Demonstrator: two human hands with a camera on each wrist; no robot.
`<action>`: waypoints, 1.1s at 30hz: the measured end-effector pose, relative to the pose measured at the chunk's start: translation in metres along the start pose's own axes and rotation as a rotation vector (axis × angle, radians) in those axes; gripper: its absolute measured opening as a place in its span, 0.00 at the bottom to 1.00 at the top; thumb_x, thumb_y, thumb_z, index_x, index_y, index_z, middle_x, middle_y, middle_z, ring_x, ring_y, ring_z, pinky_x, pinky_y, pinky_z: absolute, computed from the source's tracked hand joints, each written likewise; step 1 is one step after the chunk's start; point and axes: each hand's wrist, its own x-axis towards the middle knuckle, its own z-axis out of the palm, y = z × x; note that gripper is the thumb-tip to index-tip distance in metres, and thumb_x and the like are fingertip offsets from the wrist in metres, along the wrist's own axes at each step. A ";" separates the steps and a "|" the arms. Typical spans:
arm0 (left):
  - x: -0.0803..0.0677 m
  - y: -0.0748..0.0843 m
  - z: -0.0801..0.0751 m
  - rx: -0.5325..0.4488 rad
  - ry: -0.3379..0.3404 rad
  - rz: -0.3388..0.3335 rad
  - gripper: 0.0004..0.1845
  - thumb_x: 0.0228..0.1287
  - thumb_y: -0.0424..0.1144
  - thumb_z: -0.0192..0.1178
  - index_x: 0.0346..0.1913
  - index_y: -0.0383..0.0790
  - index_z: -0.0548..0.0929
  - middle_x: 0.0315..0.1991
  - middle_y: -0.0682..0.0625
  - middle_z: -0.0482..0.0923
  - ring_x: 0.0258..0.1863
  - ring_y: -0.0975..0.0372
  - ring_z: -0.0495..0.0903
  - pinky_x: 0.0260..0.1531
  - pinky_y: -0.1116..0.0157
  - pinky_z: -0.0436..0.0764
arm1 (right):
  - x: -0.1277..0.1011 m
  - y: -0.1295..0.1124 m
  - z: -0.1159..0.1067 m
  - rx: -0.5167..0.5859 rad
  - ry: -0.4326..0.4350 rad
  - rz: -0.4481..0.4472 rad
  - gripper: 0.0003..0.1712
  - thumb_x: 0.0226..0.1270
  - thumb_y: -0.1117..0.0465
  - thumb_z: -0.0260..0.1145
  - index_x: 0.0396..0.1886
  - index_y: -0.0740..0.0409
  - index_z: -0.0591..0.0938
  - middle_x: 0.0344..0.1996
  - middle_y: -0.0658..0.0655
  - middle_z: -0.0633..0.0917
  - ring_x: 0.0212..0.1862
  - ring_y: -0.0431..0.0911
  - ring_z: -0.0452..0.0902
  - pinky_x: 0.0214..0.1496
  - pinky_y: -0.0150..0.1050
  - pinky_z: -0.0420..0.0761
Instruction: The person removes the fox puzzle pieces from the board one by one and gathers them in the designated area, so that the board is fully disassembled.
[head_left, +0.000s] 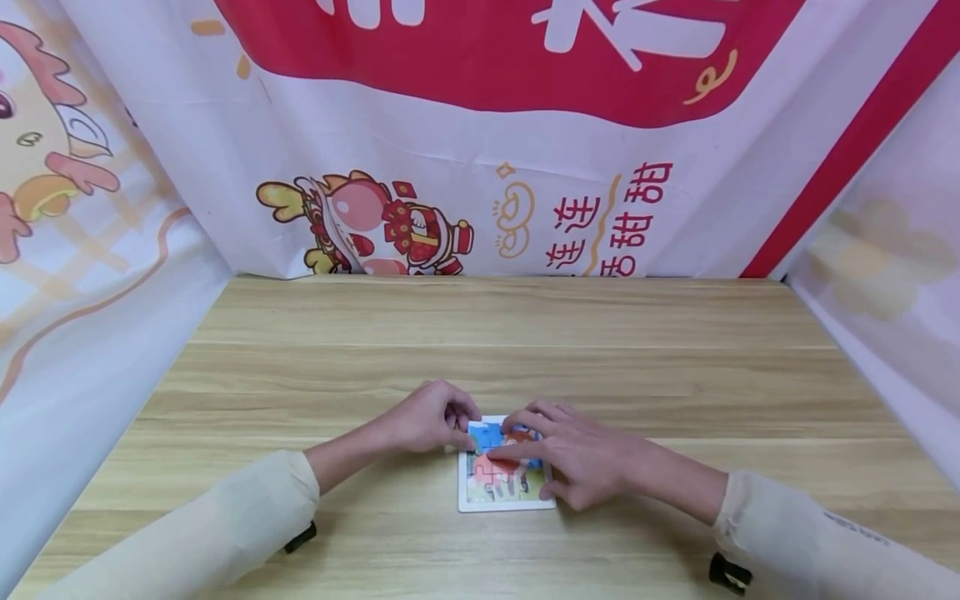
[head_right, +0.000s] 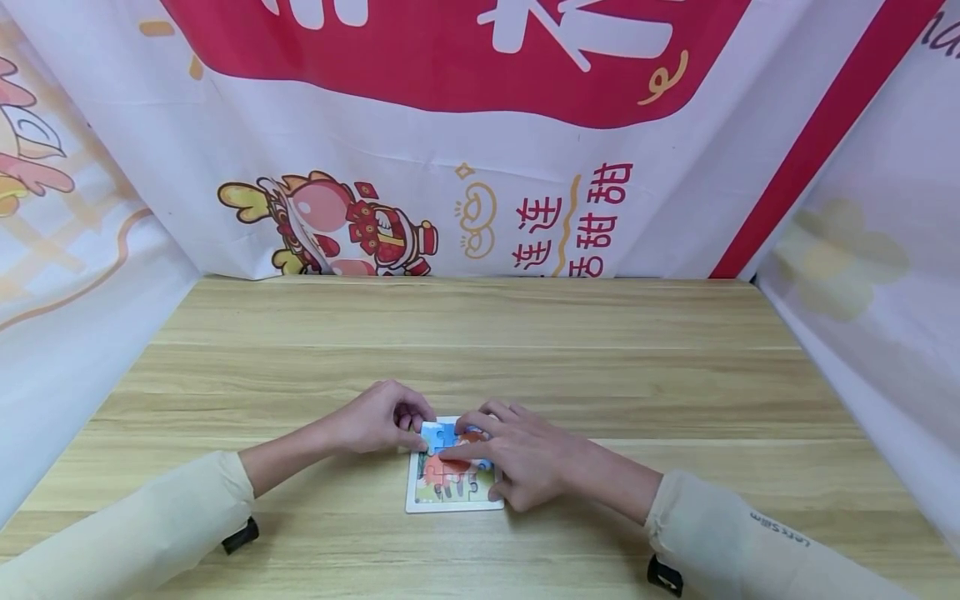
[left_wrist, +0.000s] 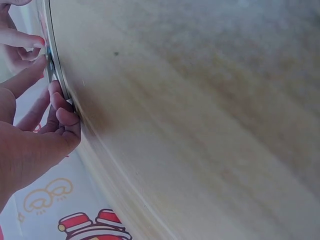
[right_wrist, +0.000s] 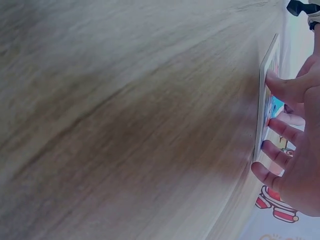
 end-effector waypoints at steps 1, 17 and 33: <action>0.000 0.000 0.000 0.004 0.000 0.005 0.10 0.59 0.29 0.75 0.44 0.33 0.89 0.30 0.54 0.80 0.30 0.64 0.76 0.32 0.71 0.75 | 0.000 0.000 0.000 0.001 0.001 0.000 0.41 0.65 0.52 0.73 0.77 0.35 0.70 0.74 0.53 0.67 0.72 0.51 0.61 0.73 0.57 0.67; 0.000 -0.002 -0.002 -0.137 0.021 -0.014 0.06 0.63 0.22 0.67 0.42 0.31 0.88 0.34 0.49 0.83 0.34 0.62 0.78 0.38 0.68 0.78 | 0.000 0.001 0.002 0.040 0.001 0.026 0.41 0.63 0.54 0.74 0.76 0.33 0.72 0.74 0.52 0.67 0.71 0.51 0.61 0.72 0.60 0.66; 0.005 0.000 -0.018 -0.126 0.125 -0.045 0.08 0.71 0.26 0.61 0.48 0.35 0.86 0.40 0.47 0.82 0.40 0.58 0.78 0.44 0.62 0.79 | -0.001 0.002 0.004 0.027 0.008 0.017 0.42 0.64 0.53 0.73 0.77 0.33 0.71 0.74 0.52 0.68 0.72 0.52 0.61 0.72 0.62 0.66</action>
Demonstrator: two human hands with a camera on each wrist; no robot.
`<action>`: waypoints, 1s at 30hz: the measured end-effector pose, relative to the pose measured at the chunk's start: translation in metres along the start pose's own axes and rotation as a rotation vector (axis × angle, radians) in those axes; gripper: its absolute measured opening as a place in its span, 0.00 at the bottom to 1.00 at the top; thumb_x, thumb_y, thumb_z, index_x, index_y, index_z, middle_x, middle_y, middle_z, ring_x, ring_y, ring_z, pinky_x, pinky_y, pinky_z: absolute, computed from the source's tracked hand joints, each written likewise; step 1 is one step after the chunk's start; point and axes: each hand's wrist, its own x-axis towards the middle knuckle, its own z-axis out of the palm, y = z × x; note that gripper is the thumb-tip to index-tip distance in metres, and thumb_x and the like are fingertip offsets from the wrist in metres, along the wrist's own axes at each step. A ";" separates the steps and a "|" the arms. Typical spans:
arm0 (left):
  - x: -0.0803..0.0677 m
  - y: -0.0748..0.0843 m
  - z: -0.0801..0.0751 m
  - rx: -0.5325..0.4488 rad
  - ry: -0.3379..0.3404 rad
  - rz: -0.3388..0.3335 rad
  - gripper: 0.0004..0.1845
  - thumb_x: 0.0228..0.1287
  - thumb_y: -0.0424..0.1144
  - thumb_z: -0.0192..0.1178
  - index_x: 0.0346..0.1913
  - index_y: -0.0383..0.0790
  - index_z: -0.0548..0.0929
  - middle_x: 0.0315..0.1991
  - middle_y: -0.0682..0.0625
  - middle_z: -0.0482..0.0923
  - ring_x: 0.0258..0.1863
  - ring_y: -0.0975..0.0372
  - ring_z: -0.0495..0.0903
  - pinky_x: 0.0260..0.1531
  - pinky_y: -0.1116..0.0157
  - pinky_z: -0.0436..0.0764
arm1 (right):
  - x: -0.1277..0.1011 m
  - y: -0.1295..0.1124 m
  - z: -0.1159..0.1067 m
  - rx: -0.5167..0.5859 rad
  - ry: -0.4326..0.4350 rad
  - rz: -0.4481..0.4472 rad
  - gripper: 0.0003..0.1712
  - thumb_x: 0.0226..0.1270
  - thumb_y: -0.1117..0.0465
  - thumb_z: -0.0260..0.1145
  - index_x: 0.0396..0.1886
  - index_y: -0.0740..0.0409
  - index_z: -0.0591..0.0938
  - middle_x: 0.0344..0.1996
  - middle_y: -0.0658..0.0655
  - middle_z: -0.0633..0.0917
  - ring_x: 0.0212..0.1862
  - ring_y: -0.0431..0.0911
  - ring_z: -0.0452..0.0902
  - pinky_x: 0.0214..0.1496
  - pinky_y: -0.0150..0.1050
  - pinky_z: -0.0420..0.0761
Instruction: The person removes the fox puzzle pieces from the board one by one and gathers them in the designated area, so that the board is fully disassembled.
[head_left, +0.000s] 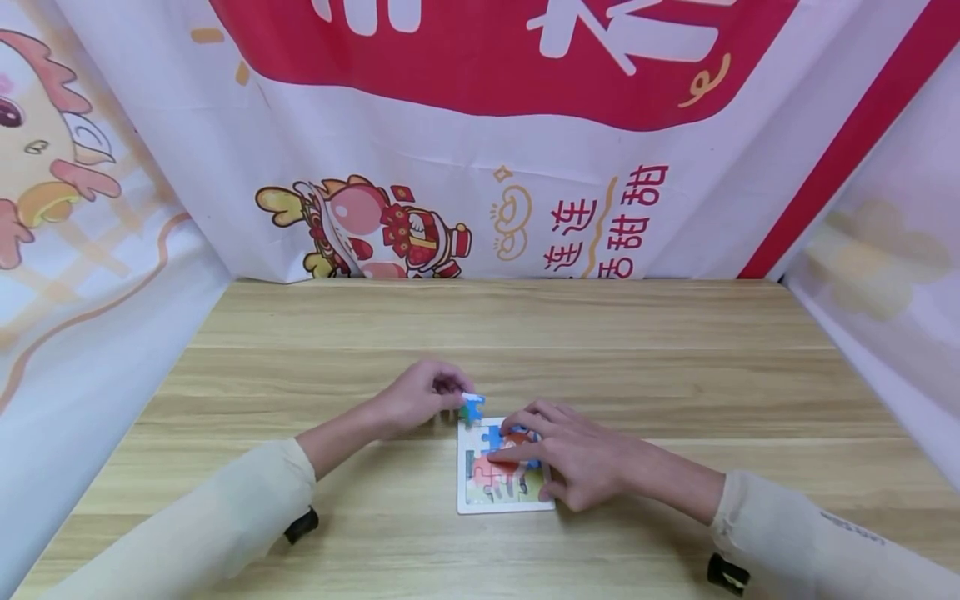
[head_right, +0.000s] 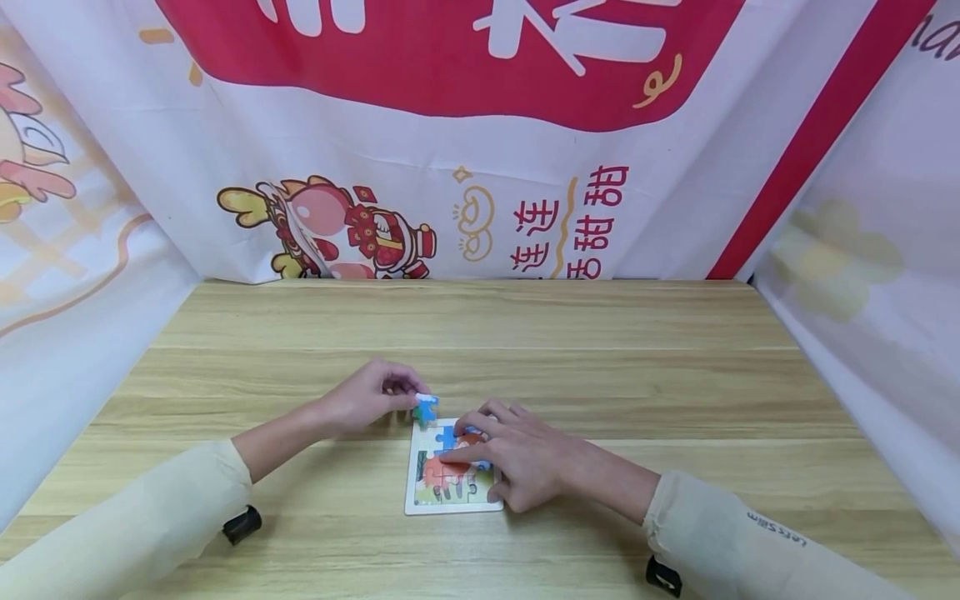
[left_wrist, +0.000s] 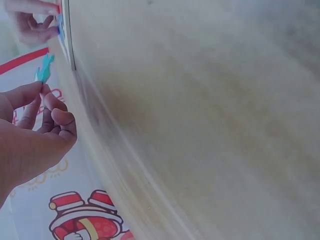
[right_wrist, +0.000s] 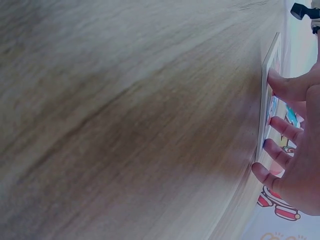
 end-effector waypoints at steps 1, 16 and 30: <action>0.001 0.000 -0.001 -0.004 0.009 -0.003 0.08 0.71 0.26 0.61 0.48 0.35 0.86 0.40 0.47 0.82 0.40 0.58 0.78 0.44 0.62 0.79 | 0.000 0.000 0.000 0.001 -0.001 0.002 0.42 0.64 0.53 0.73 0.77 0.32 0.70 0.74 0.52 0.68 0.72 0.52 0.61 0.72 0.62 0.66; 0.020 -0.002 -0.022 -0.042 0.141 -0.072 0.07 0.69 0.27 0.64 0.48 0.34 0.85 0.41 0.44 0.81 0.41 0.56 0.77 0.43 0.62 0.79 | 0.000 0.000 0.000 -0.010 0.026 -0.015 0.39 0.65 0.51 0.73 0.75 0.33 0.72 0.73 0.52 0.70 0.70 0.51 0.62 0.70 0.60 0.68; 0.045 -0.016 -0.033 -0.073 0.235 -0.113 0.07 0.69 0.29 0.65 0.48 0.34 0.86 0.42 0.43 0.82 0.41 0.56 0.78 0.41 0.64 0.77 | 0.000 -0.001 0.000 -0.001 0.007 0.005 0.37 0.66 0.51 0.72 0.74 0.31 0.73 0.73 0.50 0.69 0.70 0.50 0.62 0.72 0.60 0.66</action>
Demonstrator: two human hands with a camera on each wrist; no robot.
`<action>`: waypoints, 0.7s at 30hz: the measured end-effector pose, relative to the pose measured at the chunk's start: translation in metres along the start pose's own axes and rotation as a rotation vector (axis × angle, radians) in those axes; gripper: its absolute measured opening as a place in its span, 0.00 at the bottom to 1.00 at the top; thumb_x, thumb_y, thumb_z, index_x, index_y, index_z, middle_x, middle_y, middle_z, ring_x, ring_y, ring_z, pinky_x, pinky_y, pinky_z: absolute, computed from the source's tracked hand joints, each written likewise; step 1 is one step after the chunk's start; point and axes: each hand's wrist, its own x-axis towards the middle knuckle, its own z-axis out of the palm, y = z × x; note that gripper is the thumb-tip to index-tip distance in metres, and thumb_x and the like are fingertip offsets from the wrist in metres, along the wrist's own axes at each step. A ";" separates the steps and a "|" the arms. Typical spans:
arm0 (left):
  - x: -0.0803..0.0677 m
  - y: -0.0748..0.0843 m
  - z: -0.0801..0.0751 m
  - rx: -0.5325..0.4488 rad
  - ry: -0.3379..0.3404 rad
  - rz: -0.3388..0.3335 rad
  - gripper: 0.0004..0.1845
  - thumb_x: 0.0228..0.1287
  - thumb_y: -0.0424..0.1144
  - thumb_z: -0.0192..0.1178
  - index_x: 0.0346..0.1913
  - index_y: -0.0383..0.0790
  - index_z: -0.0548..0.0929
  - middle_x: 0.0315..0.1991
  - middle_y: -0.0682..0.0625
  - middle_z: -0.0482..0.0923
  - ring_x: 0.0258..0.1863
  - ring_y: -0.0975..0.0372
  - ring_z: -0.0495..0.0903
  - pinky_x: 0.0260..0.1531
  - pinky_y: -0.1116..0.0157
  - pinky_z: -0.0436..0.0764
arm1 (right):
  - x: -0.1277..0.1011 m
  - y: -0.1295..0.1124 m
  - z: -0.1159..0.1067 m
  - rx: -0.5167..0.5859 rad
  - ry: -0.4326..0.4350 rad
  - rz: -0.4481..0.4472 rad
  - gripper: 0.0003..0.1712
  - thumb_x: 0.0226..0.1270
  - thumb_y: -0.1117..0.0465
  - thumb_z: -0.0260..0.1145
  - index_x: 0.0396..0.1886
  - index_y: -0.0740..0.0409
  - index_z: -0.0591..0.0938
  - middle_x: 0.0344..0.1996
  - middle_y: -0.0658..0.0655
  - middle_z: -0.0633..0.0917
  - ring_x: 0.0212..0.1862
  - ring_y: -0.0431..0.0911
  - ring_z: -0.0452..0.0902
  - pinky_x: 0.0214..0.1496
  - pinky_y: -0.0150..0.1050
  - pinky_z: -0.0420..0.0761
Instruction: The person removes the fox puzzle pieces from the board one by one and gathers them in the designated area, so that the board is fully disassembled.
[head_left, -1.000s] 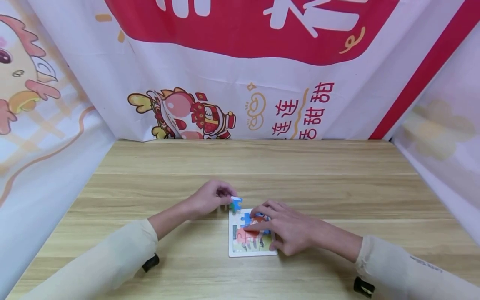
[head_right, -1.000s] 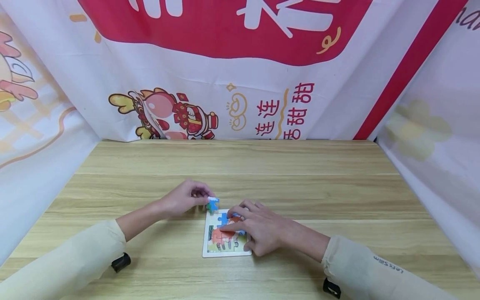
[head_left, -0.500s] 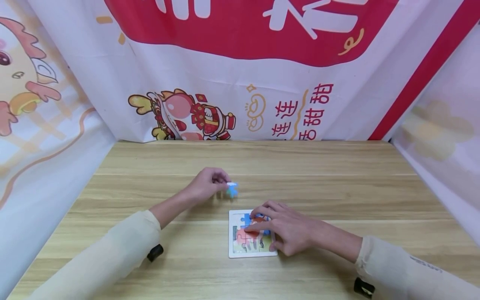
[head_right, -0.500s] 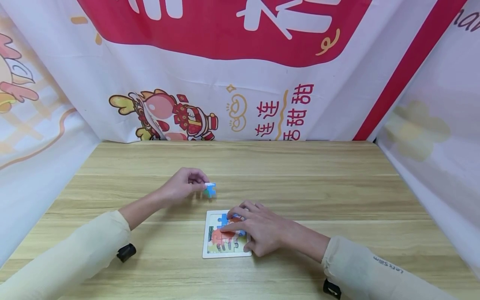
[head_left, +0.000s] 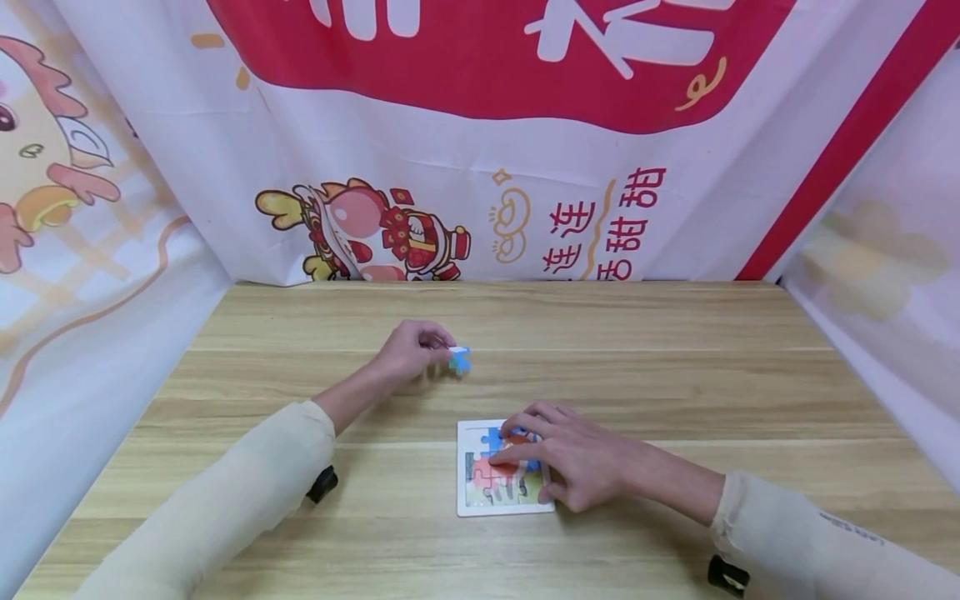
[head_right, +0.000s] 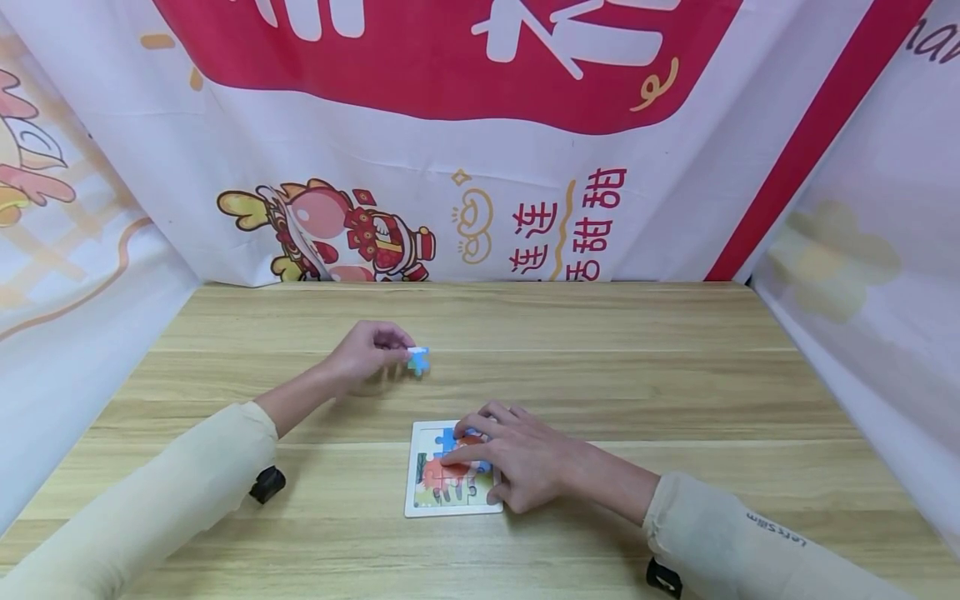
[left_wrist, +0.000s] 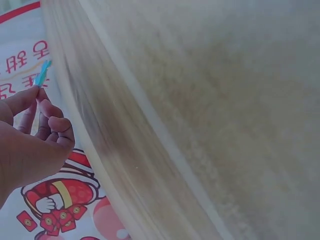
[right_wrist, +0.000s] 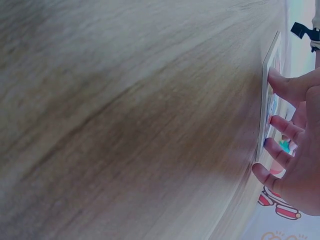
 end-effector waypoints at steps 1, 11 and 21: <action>0.002 -0.001 -0.001 0.002 0.004 -0.002 0.07 0.70 0.29 0.65 0.48 0.34 0.86 0.42 0.43 0.82 0.41 0.56 0.77 0.41 0.64 0.77 | 0.000 0.000 0.000 0.001 -0.002 0.001 0.37 0.67 0.51 0.72 0.75 0.31 0.73 0.73 0.50 0.69 0.70 0.50 0.62 0.72 0.60 0.66; 0.029 -0.003 -0.010 -0.025 0.035 -0.091 0.07 0.73 0.33 0.63 0.50 0.35 0.85 0.46 0.41 0.82 0.41 0.52 0.77 0.39 0.61 0.78 | -0.001 0.001 0.000 -0.005 -0.002 0.002 0.38 0.66 0.51 0.72 0.75 0.31 0.72 0.73 0.51 0.69 0.71 0.50 0.62 0.71 0.60 0.66; 0.055 -0.006 -0.008 0.021 0.086 -0.138 0.06 0.73 0.32 0.64 0.47 0.36 0.87 0.44 0.42 0.82 0.33 0.55 0.76 0.28 0.67 0.75 | -0.002 0.000 0.000 0.026 -0.022 0.028 0.37 0.67 0.52 0.71 0.75 0.29 0.72 0.75 0.49 0.67 0.72 0.50 0.60 0.72 0.60 0.66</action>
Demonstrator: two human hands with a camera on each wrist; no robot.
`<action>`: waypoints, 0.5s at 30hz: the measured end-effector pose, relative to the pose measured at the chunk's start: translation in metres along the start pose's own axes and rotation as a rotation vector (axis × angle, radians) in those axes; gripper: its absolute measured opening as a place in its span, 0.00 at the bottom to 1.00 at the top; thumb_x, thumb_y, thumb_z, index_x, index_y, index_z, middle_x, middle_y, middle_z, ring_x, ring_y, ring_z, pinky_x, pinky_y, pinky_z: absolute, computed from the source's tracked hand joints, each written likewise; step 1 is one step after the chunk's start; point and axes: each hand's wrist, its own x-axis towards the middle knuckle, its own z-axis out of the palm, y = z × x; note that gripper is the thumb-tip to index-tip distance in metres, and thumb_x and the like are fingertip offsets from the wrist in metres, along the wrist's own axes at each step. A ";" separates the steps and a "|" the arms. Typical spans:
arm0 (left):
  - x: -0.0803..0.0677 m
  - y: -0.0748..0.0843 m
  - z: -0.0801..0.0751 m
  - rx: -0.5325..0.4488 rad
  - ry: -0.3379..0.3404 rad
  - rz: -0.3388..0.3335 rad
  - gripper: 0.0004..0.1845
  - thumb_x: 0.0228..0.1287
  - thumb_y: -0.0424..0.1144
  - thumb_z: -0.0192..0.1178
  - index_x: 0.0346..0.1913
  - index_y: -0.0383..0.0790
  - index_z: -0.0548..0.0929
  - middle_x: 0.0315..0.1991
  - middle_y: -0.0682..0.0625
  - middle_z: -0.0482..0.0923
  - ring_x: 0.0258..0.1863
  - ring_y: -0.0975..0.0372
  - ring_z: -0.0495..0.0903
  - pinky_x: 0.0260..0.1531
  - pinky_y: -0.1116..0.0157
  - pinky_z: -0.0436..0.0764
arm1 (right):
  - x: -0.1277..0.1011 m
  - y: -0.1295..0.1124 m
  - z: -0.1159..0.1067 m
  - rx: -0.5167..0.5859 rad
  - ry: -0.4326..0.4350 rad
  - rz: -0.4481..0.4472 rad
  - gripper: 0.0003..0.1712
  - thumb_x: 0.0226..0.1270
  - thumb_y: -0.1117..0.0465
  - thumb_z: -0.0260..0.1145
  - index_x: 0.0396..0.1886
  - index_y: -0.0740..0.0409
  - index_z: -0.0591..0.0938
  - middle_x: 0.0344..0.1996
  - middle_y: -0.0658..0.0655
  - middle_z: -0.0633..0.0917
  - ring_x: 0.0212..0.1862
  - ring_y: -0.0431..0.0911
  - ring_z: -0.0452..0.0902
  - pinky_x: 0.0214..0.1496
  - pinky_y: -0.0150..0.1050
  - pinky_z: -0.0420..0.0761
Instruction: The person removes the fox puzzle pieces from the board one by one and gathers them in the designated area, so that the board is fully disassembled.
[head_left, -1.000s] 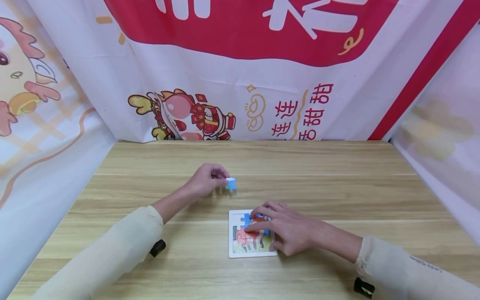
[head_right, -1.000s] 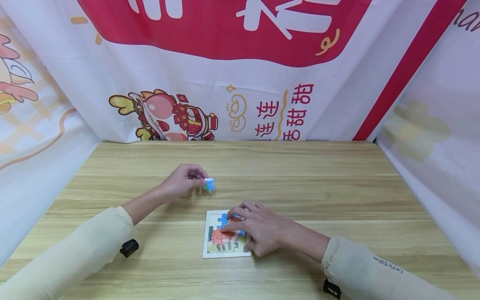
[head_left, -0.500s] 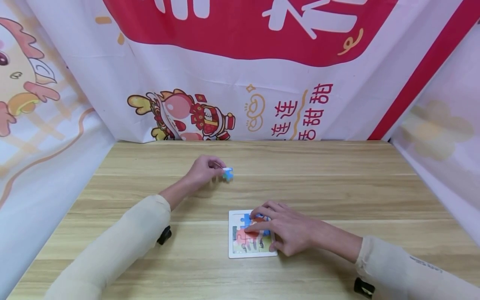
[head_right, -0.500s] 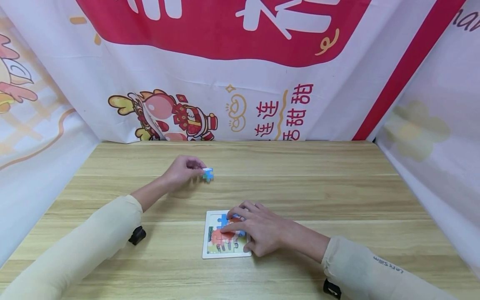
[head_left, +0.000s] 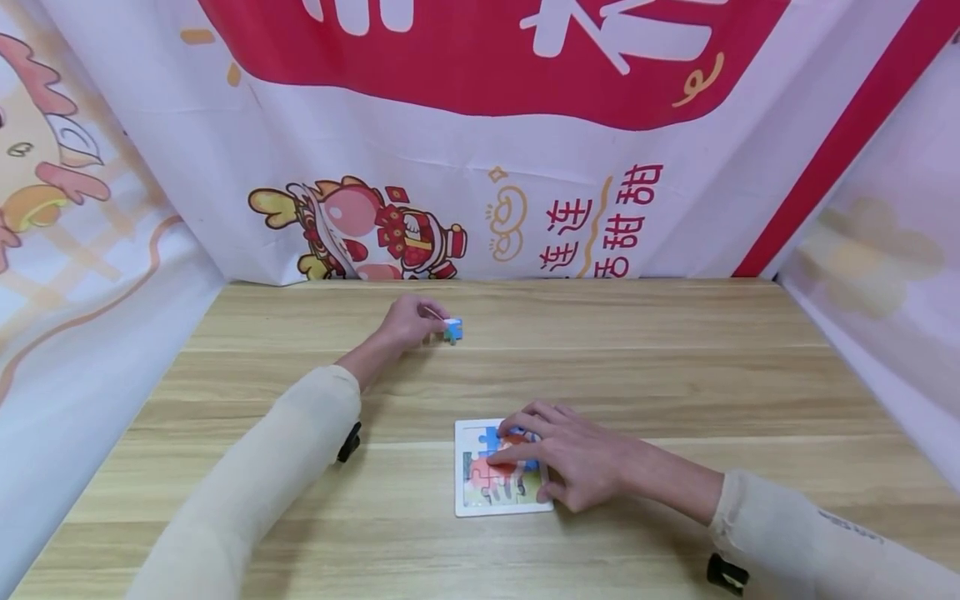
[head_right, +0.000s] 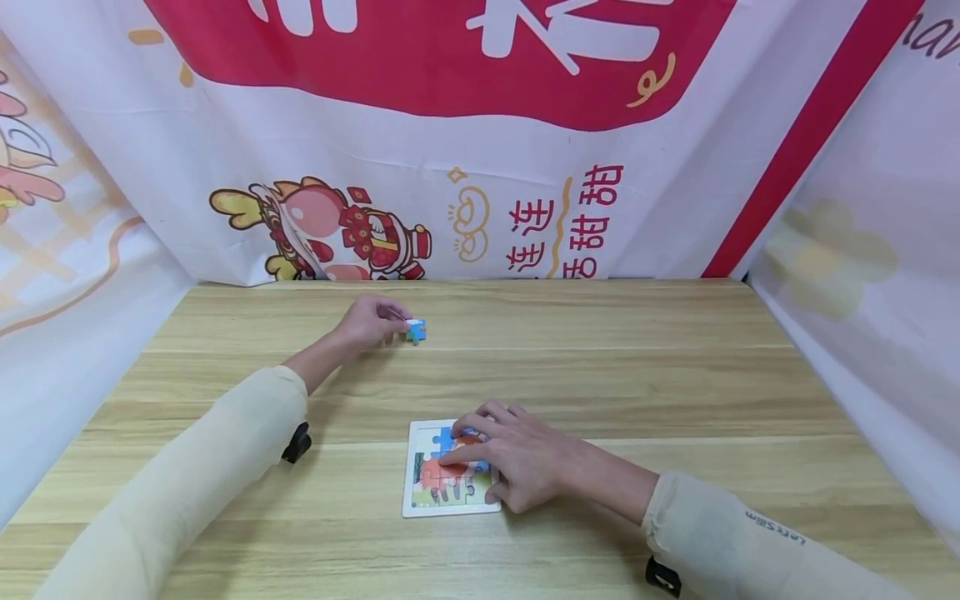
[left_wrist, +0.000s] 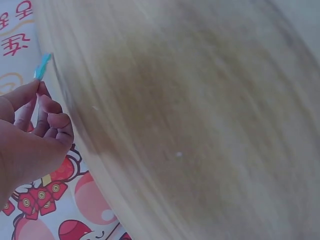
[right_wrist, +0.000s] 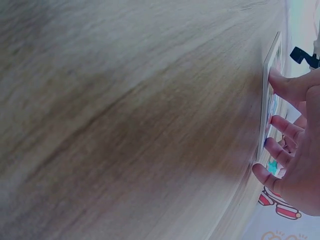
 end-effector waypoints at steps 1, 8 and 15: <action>0.002 -0.001 0.000 0.005 0.003 0.006 0.05 0.72 0.32 0.64 0.47 0.35 0.87 0.43 0.42 0.82 0.33 0.56 0.76 0.27 0.68 0.75 | 0.000 0.000 0.000 0.002 -0.001 0.001 0.37 0.67 0.52 0.71 0.75 0.29 0.72 0.75 0.49 0.67 0.72 0.50 0.60 0.72 0.60 0.66; 0.009 -0.005 0.002 0.027 0.018 0.053 0.05 0.70 0.29 0.66 0.45 0.33 0.87 0.41 0.42 0.81 0.35 0.57 0.75 0.28 0.68 0.75 | 0.000 0.000 -0.001 0.000 0.000 -0.005 0.38 0.67 0.53 0.71 0.75 0.30 0.72 0.74 0.50 0.68 0.72 0.50 0.61 0.72 0.60 0.66; 0.013 -0.004 0.004 0.077 0.005 0.078 0.06 0.67 0.27 0.67 0.44 0.31 0.87 0.41 0.40 0.82 0.40 0.54 0.77 0.41 0.64 0.77 | 0.000 0.001 0.000 -0.024 0.008 -0.014 0.39 0.67 0.51 0.71 0.77 0.30 0.70 0.74 0.51 0.68 0.72 0.50 0.61 0.72 0.59 0.66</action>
